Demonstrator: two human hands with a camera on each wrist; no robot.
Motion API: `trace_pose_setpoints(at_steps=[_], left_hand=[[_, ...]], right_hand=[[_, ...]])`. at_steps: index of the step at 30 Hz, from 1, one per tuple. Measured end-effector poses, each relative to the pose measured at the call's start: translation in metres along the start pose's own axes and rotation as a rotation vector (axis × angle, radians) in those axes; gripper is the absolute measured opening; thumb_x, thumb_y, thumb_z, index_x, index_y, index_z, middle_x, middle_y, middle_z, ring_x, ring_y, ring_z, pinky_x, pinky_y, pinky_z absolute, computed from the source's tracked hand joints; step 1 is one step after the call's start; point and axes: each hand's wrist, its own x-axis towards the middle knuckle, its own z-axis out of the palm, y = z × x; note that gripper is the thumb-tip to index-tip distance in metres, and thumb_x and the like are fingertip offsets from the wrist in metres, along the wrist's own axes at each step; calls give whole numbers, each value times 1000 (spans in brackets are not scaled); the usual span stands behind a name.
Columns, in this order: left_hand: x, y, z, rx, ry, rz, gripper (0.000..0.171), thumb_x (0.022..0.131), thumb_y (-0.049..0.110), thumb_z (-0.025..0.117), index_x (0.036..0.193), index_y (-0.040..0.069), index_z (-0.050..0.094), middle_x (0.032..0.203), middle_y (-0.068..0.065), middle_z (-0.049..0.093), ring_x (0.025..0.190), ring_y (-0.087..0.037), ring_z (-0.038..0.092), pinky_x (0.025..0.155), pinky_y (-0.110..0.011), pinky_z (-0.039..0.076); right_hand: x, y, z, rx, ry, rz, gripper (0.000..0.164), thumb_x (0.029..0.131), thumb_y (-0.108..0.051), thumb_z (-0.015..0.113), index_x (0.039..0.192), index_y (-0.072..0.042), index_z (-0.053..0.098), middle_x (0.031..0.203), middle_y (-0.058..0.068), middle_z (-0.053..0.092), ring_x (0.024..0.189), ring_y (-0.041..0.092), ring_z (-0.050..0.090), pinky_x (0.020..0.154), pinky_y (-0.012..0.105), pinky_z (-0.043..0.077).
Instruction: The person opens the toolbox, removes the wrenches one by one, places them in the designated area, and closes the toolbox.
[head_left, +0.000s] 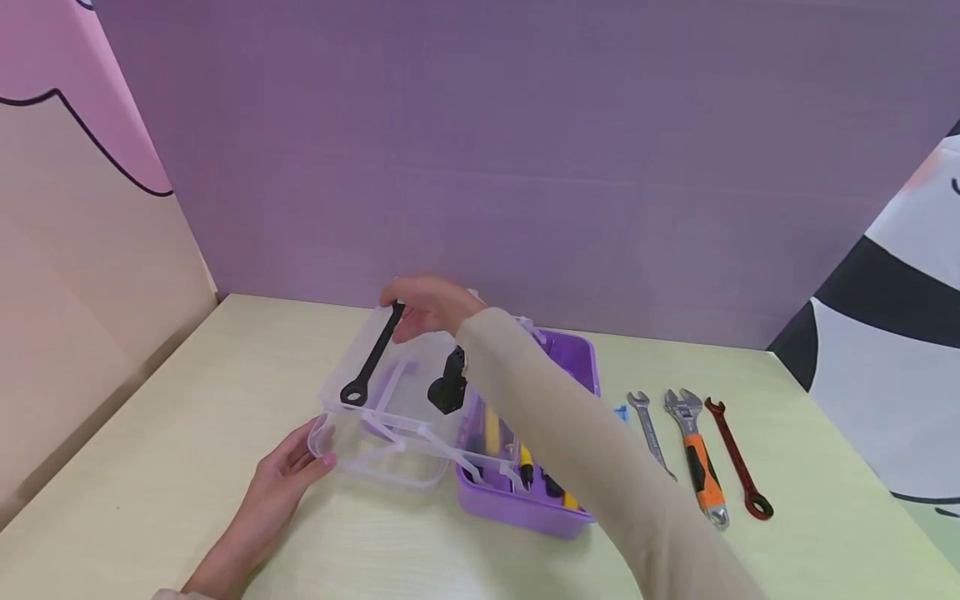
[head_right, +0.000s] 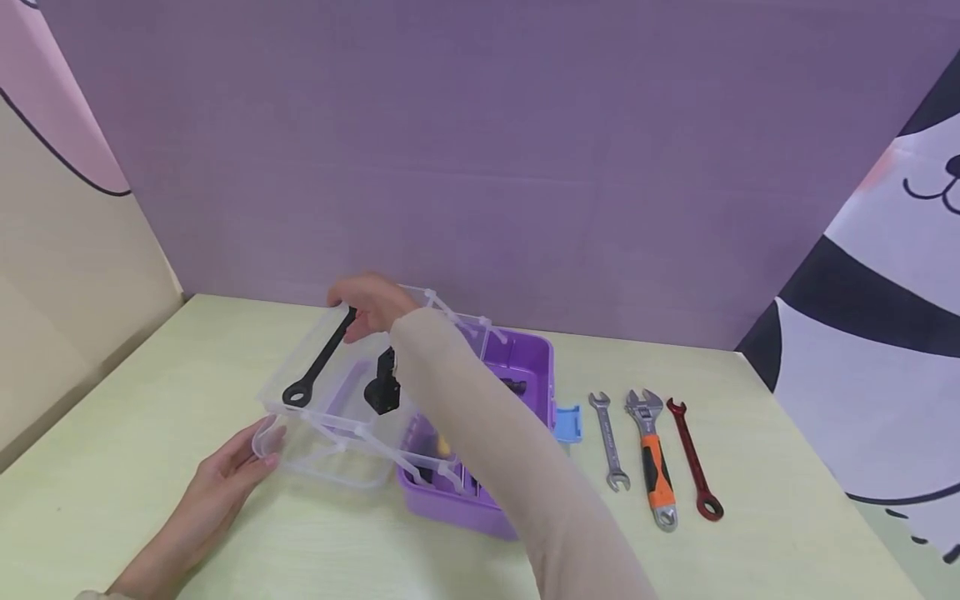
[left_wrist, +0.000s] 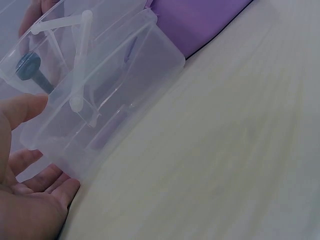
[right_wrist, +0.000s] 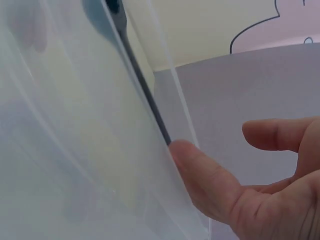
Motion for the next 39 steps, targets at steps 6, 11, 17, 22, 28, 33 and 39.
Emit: trace_pose_setpoints(at_steps=[6,11,17,22,28,33,39], left_hand=[[0,0,4,-1,-4,-7,60,92,7,59,145,-3,32,147,-28,34,106,16,49,90,-6,45],[1,2,4,16,-12,-6,61,92,9,60,145,-1,32,148,-27,33,107,17,49,91,-6,44],[-2,5,1,25,5,-16,61,92,9,60,146,-1,32,148,-27,33,104,18,49,89,-5,44],[-3,5,0,18,5,-15,61,93,9,60,146,0,31,149,-27,33,105,18,48,90,-5,44],[-4,3,3,3,-10,-9,61,93,9,60,146,-1,31,149,-27,32,106,17,48,90,-6,44],[-4,4,4,-8,-10,0,61,92,8,60,145,-1,31,148,-28,33,106,17,49,90,-6,44],[-5,4,6,15,-10,-29,60,93,10,60,146,1,32,149,-26,33,106,18,48,90,-6,44]], right_hand=[[4,3,3,-1,0,6,39,94,-11,49,131,4,44,136,34,42,113,42,58,97,43,51],[5,4,4,58,22,22,48,94,-10,49,139,0,35,142,32,35,116,42,56,98,44,50],[2,-1,14,59,27,44,53,96,-15,51,145,-5,31,141,33,37,116,44,56,98,47,49],[4,1,22,0,33,26,49,93,-14,56,139,-6,41,124,31,51,91,36,62,94,45,52],[8,10,23,-72,13,10,18,90,-5,58,106,2,55,83,14,54,61,22,57,89,39,55],[7,13,20,-39,-11,-11,3,87,4,57,88,5,54,70,11,53,55,19,56,91,40,54],[8,16,18,-48,-18,3,2,87,8,56,89,7,57,94,22,67,84,33,69,91,39,54]])
